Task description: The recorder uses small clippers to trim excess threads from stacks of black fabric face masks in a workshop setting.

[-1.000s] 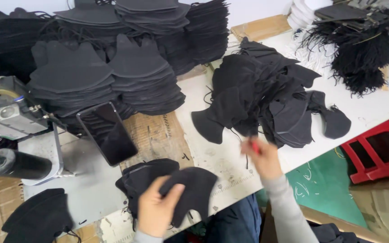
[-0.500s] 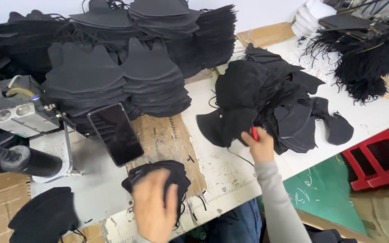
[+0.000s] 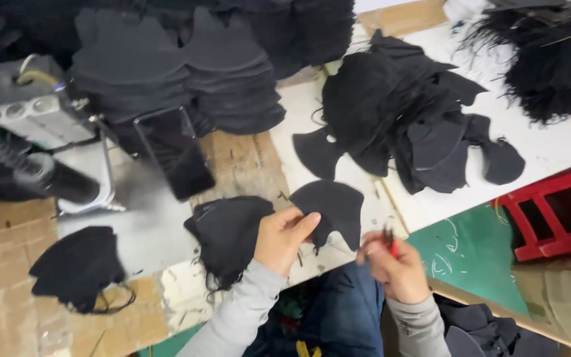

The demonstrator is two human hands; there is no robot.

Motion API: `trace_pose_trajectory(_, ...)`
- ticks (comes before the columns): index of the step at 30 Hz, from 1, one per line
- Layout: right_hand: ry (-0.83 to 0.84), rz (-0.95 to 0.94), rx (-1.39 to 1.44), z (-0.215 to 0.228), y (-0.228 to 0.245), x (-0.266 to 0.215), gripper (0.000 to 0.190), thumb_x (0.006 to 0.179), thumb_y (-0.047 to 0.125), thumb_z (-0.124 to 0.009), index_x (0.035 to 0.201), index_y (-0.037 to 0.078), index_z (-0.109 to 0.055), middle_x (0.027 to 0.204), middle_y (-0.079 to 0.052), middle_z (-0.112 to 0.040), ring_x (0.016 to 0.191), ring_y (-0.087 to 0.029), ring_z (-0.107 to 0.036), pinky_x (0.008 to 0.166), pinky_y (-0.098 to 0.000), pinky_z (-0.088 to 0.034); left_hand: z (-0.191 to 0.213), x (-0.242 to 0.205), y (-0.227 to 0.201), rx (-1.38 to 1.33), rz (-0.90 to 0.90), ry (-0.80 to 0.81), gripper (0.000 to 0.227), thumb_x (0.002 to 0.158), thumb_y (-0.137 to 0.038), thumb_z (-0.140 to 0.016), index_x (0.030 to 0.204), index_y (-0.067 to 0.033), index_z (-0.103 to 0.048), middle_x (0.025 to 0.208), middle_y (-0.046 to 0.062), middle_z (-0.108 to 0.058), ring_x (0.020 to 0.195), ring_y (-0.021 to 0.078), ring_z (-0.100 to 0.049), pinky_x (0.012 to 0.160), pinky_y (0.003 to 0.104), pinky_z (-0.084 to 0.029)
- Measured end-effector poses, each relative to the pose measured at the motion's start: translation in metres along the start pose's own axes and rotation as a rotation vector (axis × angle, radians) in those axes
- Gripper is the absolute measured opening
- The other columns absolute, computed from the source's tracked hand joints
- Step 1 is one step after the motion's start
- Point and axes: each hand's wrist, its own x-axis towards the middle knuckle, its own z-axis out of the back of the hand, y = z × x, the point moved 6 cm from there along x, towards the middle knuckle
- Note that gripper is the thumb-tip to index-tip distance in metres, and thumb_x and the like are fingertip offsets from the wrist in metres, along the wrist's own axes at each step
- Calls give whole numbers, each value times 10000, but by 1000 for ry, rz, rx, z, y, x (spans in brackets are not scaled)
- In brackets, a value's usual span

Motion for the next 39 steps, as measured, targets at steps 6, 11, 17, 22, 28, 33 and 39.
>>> trace_pose_trajectory(6, -54, 432, -408, -34, 70, -55, 333, 989, 27, -542, 1308, -8, -631, 949, 22, -642, 692, -53, -483, 617, -205, -397, -2, -16, -12, 83, -148, -16, 285, 912, -179, -785, 751, 29, -677, 615, -15, -610, 566, 26, -523, 524, 228, -425)
trace_pose_trajectory(11, 45, 652, -951, -93, 103, -66, 338, 807, 58, -764, 1141, 48, -709, 783, -54, -635, 604, -160, -617, 580, -262, -484, -11, -30, -14, 77, -176, -15, 238, 908, -142, -793, 778, 33, -697, 630, -11, -612, 571, 16, -479, 510, 223, -365)
trace_pose_trajectory(17, 70, 786, -1111, -108, 104, -71, 384, 777, 121, -805, 1146, 59, -715, 760, -57, -647, 599, -214, -634, 541, -328, -480, -13, -45, -31, 111, -269, -49, 193, 893, -97, -799, 797, 34, -695, 701, -18, -611, 609, 11, -516, 534, 216, -401)
trace_pose_trajectory(22, 81, 835, -1114, -112, 106, -77, 396, 776, 128, -805, 1152, 50, -708, 754, -53, -633, 587, -206, -613, 534, -329, -468, -12, -52, -37, 167, -336, -98, 172, 888, -97, -803, 834, 36, -708, 694, -20, -578, 605, 21, -469, 528, 226, -384)
trace_pose_trajectory(28, 83, 853, -1139, -115, 107, -79, 414, 765, 131, -815, 1158, 52, -709, 741, -53, -625, 571, -208, -594, 528, -338, -457, -9, -55, -38, 178, -344, -109, 172, 888, -99, -806, 851, 41, -713, 686, -21, -582, 604, 25, -461, 521, 228, -382)
trace_pose_trajectory(33, 82, 868, -1138, -117, 108, -79, 417, 765, 136, -813, 1160, 56, -707, 754, -49, -633, 585, -210, -600, 534, -338, -460, -7, -55, -38, 133, -337, -108, 171, 894, -101, -799, 853, 41, -714, 703, -18, -610, 621, 20, -508, 543, 223, -411)
trace_pose_trajectory(39, 89, 863, -1130, -117, 105, -78, 418, 767, 142, -818, 1161, 59, -707, 745, -49, -628, 584, -211, -602, 533, -340, -458, -7, -57, -40, 156, -359, -119, 163, 898, -93, -801, 859, 39, -714, 714, -15, -609, 625, 17, -494, 543, 223, -405)
